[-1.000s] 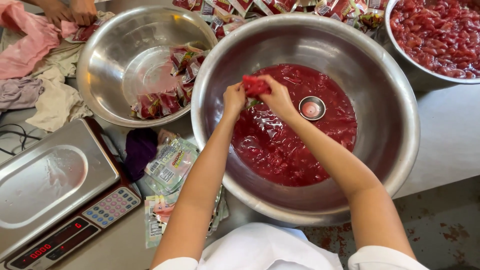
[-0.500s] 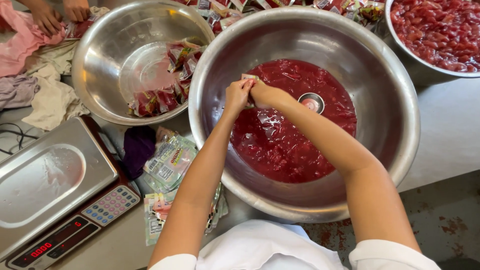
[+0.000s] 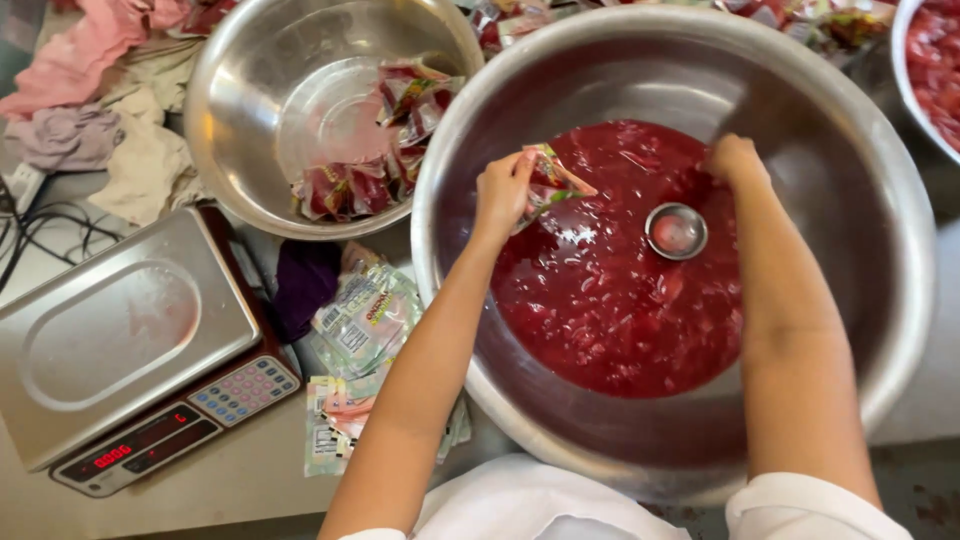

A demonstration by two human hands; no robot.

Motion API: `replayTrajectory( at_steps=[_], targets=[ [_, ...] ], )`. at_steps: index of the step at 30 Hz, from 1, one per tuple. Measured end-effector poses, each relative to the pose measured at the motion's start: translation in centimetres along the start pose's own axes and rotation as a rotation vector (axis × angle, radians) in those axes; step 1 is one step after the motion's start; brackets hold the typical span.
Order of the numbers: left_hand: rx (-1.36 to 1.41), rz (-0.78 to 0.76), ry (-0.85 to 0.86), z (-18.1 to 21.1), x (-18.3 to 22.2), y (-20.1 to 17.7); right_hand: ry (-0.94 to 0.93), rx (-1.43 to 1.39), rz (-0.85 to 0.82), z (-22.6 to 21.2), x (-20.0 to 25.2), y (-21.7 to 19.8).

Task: Portioning marinated meat into small plastic pouches using a ladle and weighing them on a digital scale.

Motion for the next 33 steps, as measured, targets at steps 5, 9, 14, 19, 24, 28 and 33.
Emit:
replayTrajectory(
  at_steps=[5,9,14,19,24,28,33],
  targets=[
    [0.053,0.008,-0.038,0.4,0.6,-0.2,0.049,-0.354,0.061,-5.3,-2.7,1.1],
    [0.048,0.010,-0.019,0.1,0.2,-0.1,-0.198,-0.095,0.183,-12.8,-4.8,3.5],
    [0.032,-0.001,-0.017,-0.5,-0.1,0.1,-0.256,0.039,0.202,-13.2,-2.8,2.1],
    [-0.010,0.015,0.014,-0.2,-0.4,0.0,-0.302,-0.506,0.194,-10.5,8.1,-5.4],
    [-0.028,0.005,0.036,0.5,-0.2,0.0,-0.413,-0.741,0.083,-12.7,16.3,-8.3],
    [0.021,-0.030,0.055,2.1,2.0,-0.6,-0.403,-0.633,0.001,-15.6,22.8,-11.1],
    [0.051,0.013,0.056,1.4,1.3,-0.7,-0.356,-0.272,0.179,-11.2,15.2,-5.9]
  ],
)
Point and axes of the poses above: each hand's wrist, its own x-axis away from the middle knuckle, its own y-axis out of the palm, z = x × y, the point moved 8 cm from there along -x, towards the middle knuckle, and after that the axes turned 13 degrees about -z, right-handed, at the moved point
